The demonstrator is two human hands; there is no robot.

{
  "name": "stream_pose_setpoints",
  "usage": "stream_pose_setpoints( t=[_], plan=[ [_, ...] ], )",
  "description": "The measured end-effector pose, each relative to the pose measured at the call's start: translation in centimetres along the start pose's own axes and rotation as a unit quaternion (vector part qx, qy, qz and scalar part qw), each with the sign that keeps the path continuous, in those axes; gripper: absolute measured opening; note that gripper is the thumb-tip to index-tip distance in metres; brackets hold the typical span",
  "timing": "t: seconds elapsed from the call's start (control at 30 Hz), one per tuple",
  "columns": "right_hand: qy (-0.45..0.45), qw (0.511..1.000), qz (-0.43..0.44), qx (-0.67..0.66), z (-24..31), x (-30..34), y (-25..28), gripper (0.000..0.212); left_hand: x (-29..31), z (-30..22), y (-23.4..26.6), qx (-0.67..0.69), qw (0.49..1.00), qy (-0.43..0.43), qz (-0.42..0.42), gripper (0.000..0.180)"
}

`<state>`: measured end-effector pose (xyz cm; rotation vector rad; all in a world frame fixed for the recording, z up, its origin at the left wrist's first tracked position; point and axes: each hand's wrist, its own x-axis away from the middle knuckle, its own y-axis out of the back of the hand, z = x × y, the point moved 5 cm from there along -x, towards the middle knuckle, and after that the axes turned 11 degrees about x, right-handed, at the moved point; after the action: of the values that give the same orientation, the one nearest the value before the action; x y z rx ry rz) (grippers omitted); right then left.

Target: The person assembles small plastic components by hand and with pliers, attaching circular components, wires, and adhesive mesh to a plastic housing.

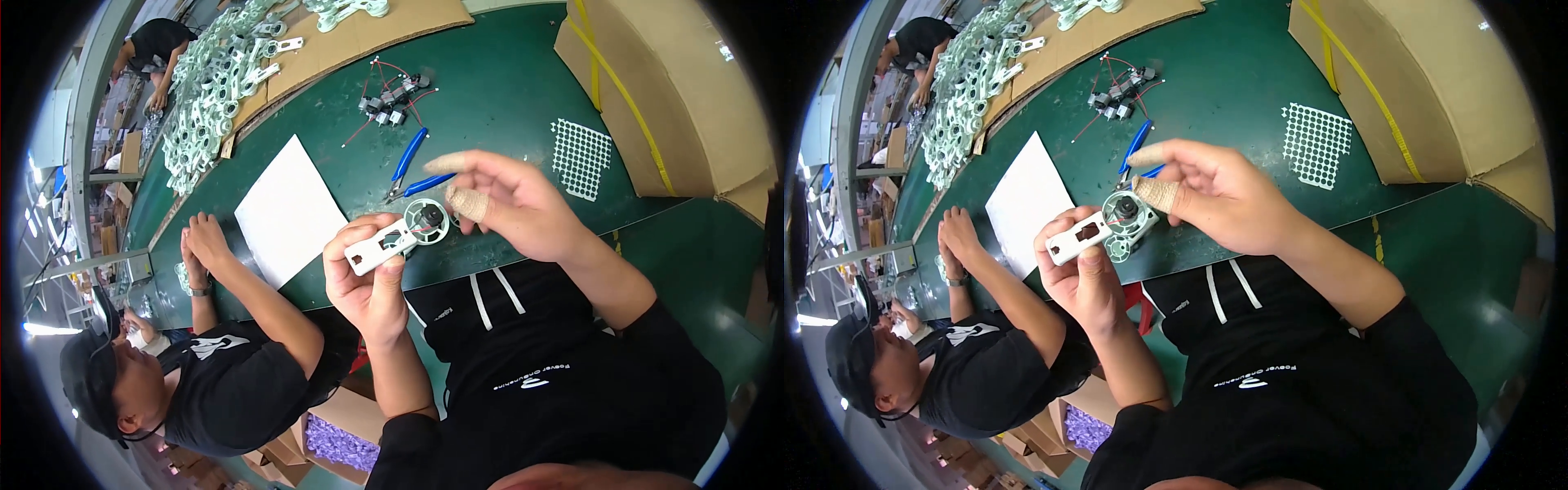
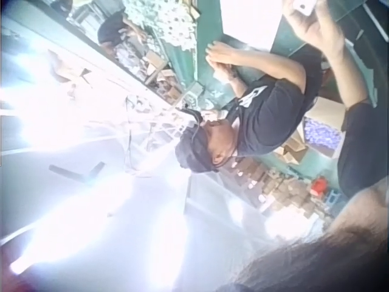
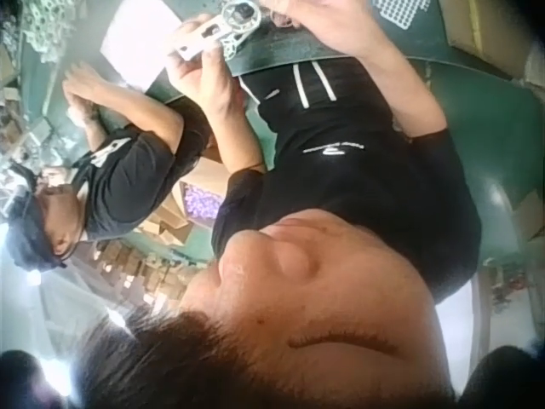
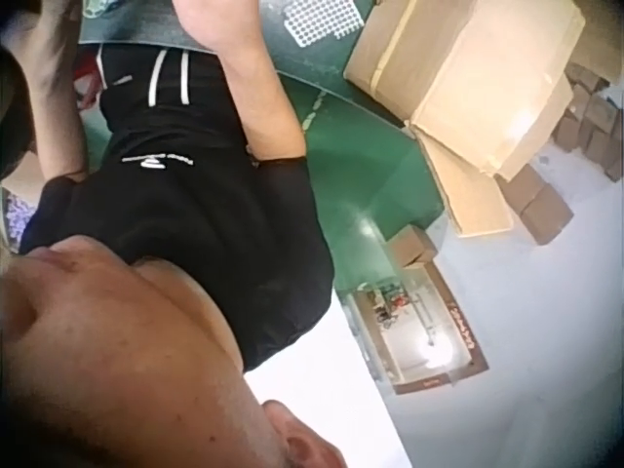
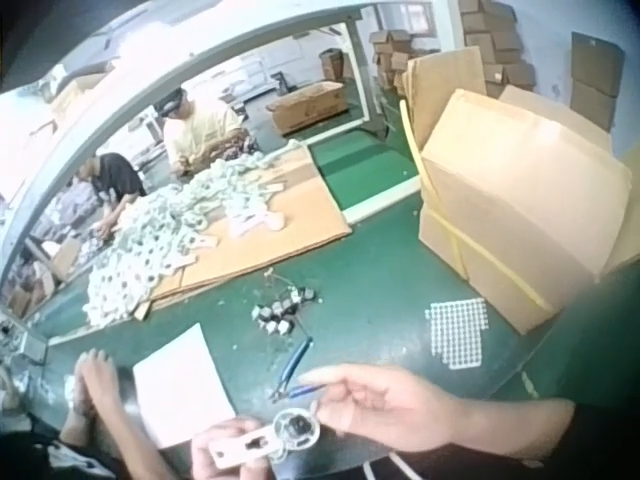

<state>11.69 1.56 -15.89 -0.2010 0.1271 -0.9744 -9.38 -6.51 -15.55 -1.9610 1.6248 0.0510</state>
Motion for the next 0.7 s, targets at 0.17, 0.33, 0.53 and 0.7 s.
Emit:
stream_pose_setpoints(
  t=[0.17,0.33,0.53,0.7],
  plan=[
    [-0.153,0.987,0.048,-0.021,0.0,-0.3,-1.2,0.045,0.3,0.0,-0.7,-0.035,0.999,-0.002,0.020,0.046],
    [-0.145,0.988,0.044,-0.031,-1.0,-0.4,-1.1,0.035,-0.4,-0.3,-1.1,-0.155,0.985,-0.065,0.043,0.043],
    [-0.106,0.994,0.036,-0.010,-0.8,-0.6,-1.2,0.034,-0.1,-0.6,-1.6,-0.212,0.972,-0.080,0.065,0.041],
    [-0.126,0.991,0.051,-0.013,-0.4,-0.3,-1.0,0.035,0.1,-0.7,-1.8,-0.231,0.967,-0.078,0.076,0.041]
  ],
)
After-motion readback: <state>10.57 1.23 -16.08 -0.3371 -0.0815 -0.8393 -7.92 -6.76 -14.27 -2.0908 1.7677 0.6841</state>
